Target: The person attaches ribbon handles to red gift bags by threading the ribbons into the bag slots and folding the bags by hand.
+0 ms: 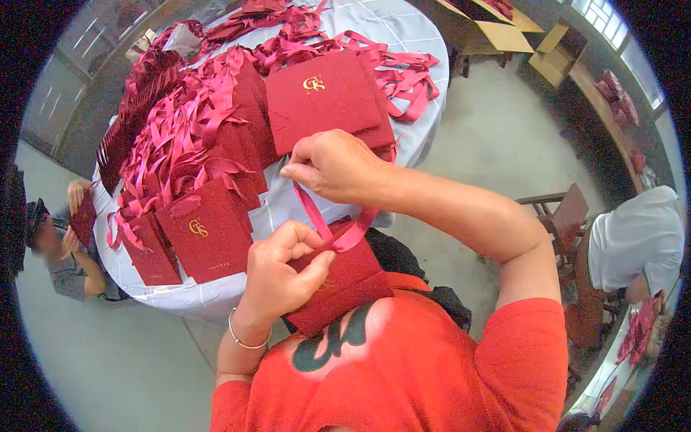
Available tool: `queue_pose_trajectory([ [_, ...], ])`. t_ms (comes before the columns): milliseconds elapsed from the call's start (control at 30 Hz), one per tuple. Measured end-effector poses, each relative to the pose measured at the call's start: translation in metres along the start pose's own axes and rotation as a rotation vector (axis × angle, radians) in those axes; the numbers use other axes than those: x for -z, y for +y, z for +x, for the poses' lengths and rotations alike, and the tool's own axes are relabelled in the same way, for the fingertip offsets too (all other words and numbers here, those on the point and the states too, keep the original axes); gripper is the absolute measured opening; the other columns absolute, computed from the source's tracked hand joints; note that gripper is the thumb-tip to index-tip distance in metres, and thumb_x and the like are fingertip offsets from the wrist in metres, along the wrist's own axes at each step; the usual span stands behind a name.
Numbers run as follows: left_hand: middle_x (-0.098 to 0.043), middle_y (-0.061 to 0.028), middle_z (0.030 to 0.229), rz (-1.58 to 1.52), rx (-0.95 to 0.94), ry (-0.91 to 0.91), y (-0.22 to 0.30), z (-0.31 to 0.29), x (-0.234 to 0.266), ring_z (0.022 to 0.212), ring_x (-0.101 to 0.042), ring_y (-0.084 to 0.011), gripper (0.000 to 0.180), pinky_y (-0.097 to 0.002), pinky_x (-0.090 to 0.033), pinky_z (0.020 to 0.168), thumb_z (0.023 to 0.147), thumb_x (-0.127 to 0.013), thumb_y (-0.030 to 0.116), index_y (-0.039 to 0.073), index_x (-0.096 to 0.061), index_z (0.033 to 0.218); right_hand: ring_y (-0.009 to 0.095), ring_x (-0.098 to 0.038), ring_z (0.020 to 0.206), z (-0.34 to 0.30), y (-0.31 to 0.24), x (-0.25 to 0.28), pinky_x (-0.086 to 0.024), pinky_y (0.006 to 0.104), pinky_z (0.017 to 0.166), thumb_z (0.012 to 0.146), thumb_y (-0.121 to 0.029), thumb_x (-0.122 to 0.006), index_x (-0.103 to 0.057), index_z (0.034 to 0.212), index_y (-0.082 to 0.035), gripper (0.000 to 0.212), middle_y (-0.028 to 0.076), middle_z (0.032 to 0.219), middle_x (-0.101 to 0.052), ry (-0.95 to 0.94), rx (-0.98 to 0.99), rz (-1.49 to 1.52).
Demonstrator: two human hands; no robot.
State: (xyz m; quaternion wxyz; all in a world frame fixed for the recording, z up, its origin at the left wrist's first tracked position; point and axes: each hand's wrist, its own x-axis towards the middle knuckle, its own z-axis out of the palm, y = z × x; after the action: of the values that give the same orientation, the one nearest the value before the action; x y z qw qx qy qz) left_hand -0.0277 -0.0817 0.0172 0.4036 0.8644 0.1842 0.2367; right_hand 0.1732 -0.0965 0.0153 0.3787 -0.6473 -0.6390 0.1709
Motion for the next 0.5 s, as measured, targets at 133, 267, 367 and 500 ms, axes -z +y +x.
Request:
queue_pose_trajectory([
  [133, -0.07, -0.0075, 0.068, 0.049, -0.039, 0.049, -0.008, 0.001, -0.002, 0.058, -0.067, -0.0144, 0.015, -0.0286, -0.049, 0.054, 0.078, -0.074, 0.01, 0.005, -0.064, 0.089, 0.024, -0.067, 0.068, -0.015, -0.013, 0.012, -0.05, 0.0376, 0.061, 0.088, -0.034, -0.069, -0.061, 0.11, 0.004, 0.045, 0.016, 0.076, -0.067, -0.096, -0.125, 0.243],
  [267, -0.07, -0.0097, 0.072, 0.058, 0.015, 0.045, -0.01, 0.002, -0.002, 0.063, -0.069, -0.0221, 0.015, -0.0339, -0.051, 0.057, 0.08, -0.072, 0.015, 0.007, -0.069, 0.091, 0.028, -0.07, 0.084, -0.063, 0.002, 0.031, -0.054, 0.0379, 0.073, 0.085, -0.035, -0.073, -0.05, 0.127, 0.001, 0.06, 0.018, 0.095, -0.07, -0.259, 0.11, 0.181],
  [367, -0.07, -0.0107, 0.071, 0.044, 0.045, 0.031, -0.013, 0.005, -0.005, 0.062, -0.068, -0.0215, 0.014, -0.034, -0.05, 0.056, 0.08, -0.071, 0.017, 0.006, -0.07, 0.088, 0.031, -0.069, 0.088, -0.083, 0.003, 0.039, -0.054, 0.0399, 0.079, 0.079, -0.027, -0.078, -0.052, 0.127, -0.003, 0.06, 0.018, 0.099, -0.07, -0.242, 0.023, 0.07],
  [500, -0.068, -0.0105, 0.066, 0.071, 0.104, -0.015, -0.011, 0.01, -0.007, 0.057, -0.065, -0.0126, 0.014, -0.029, -0.048, 0.053, 0.079, -0.073, 0.015, 0.003, -0.07, 0.085, 0.026, -0.069, 0.083, -0.094, 0.002, 0.058, -0.053, 0.0373, 0.074, 0.074, -0.018, -0.081, -0.062, 0.116, -0.005, 0.047, 0.014, 0.092, -0.07, -0.225, -0.017, -0.048],
])
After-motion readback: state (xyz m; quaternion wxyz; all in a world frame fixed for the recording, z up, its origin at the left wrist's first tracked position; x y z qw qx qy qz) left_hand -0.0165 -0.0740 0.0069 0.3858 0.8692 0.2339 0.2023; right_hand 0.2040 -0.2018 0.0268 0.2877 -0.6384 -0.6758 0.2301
